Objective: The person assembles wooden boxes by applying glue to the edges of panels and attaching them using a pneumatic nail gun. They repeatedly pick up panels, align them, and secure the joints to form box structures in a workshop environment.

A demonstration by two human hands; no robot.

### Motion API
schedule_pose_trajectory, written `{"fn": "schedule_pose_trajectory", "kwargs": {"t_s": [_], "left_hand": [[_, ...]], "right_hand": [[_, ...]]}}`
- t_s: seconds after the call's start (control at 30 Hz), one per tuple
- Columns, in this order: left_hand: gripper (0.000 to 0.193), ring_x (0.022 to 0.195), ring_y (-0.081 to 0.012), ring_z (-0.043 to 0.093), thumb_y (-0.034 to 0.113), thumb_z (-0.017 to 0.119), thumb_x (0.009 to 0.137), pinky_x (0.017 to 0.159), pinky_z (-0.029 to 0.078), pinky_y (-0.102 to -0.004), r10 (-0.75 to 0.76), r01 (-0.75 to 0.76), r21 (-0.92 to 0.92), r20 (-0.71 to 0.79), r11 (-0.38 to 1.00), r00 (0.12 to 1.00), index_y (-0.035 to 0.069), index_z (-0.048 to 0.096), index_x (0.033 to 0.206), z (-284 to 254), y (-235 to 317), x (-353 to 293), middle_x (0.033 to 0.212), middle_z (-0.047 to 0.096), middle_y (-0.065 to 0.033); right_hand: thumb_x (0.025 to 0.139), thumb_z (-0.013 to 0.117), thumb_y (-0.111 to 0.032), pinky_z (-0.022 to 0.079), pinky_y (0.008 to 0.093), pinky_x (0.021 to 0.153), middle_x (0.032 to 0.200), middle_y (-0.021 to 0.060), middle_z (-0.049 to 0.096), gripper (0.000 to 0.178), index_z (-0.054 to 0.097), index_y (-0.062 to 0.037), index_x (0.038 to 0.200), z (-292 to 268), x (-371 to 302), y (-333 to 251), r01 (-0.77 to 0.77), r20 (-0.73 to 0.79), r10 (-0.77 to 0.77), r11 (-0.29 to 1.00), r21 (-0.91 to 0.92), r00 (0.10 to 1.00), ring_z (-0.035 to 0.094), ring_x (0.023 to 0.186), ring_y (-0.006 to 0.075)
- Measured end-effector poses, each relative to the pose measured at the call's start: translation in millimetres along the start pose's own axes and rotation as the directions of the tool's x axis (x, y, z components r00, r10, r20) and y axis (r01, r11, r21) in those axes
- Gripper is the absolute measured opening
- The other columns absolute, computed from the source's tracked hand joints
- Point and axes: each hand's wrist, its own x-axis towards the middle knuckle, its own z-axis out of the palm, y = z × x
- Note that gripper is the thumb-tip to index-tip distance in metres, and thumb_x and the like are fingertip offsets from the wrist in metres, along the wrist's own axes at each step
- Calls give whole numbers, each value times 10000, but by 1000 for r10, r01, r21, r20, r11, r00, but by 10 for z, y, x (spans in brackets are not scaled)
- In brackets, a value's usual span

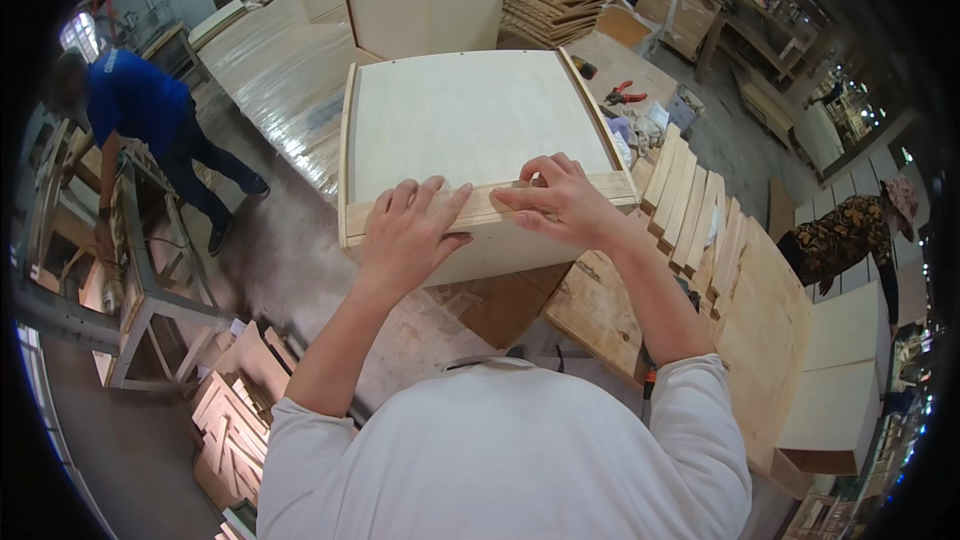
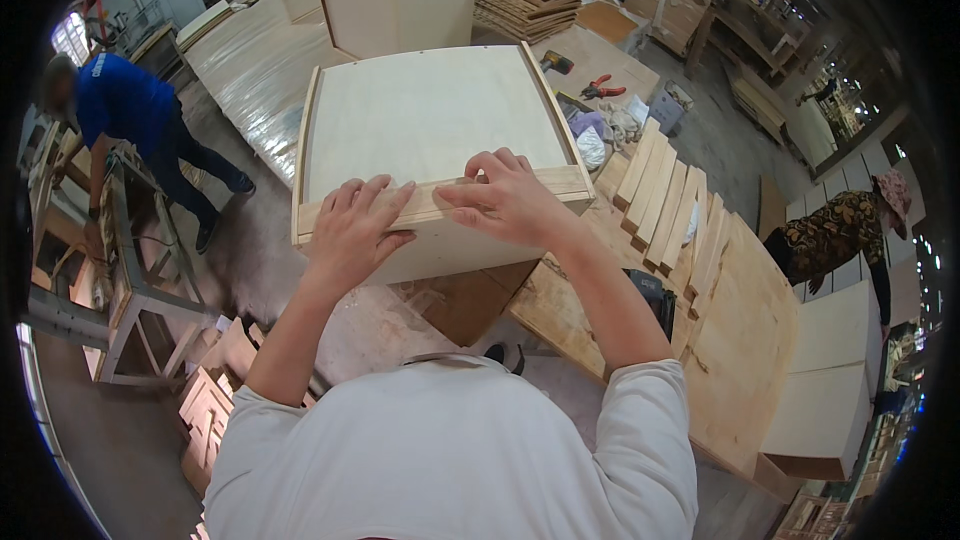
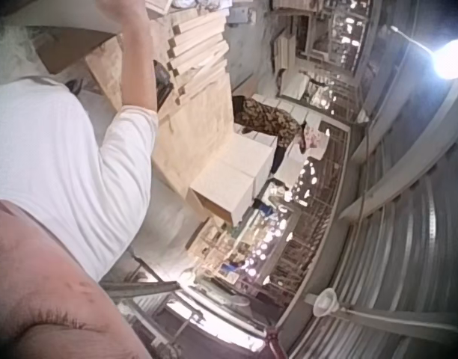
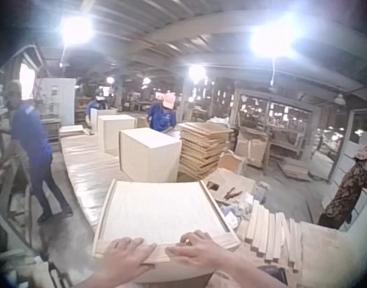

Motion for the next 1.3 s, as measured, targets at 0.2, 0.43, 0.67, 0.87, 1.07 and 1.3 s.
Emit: {"fn": "schedule_pose_trajectory", "kwargs": {"t_s": [0.2,0.43,0.67,0.87,1.07,1.3], "left_hand": [[477,1009,-281,538,358,692,773,872,445,-411,193,-191,28,-58,981,980,228,608,1224,36,-370,-99,1185,588,-62],[408,1055,-307,542,349,698,773,944,402,-498,192,-193,-81,-26,978,981,237,656,1163,-175,-668,-235,1221,593,-108],[370,1114,-327,528,376,631,855,987,377,-468,198,-206,-66,-115,976,974,237,628,1198,336,520,235,1207,600,-137],[323,1053,-318,547,318,673,820,934,412,-442,180,-208,-148,-182,967,967,225,663,1129,535,960,426,1161,622,-111],[297,1051,-307,549,289,685,809,906,434,-430,176,-192,-112,-142,975,974,202,689,1092,455,958,417,1180,626,-100],[279,1124,-320,533,327,650,842,985,359,-472,49,-48,16,-134,999,990,205,696,1089,521,1172,398,1216,608,-120]], "right_hand": [[783,698,-188,363,392,961,1105,71,562,302,696,-180,1084,96,-115,-231,29,-192,-53,992,-123,980,493,1052,264],[805,636,-85,405,387,939,1086,120,590,231,665,-36,1029,337,-1692,220,-610,-781,441,786,99,442,519,1087,286],[797,672,-328,435,456,958,1276,204,512,847,232,-65,1471,611,-3021,516,-992,-211,976,-74,-104,-51,506,1150,365],[778,661,-264,498,434,851,1113,253,607,918,131,-38,1493,630,-3035,621,-991,-16,993,-120,-51,-119,615,987,392],[761,595,-51,511,340,627,827,133,617,506,464,-4,1247,-85,-3266,501,-620,26,948,186,762,316,626,693,208],[776,645,-94,440,289,621,731,45,567,139,585,-14,873,-433,-2924,434,-120,-61,691,211,970,720,541,657,137]]}}
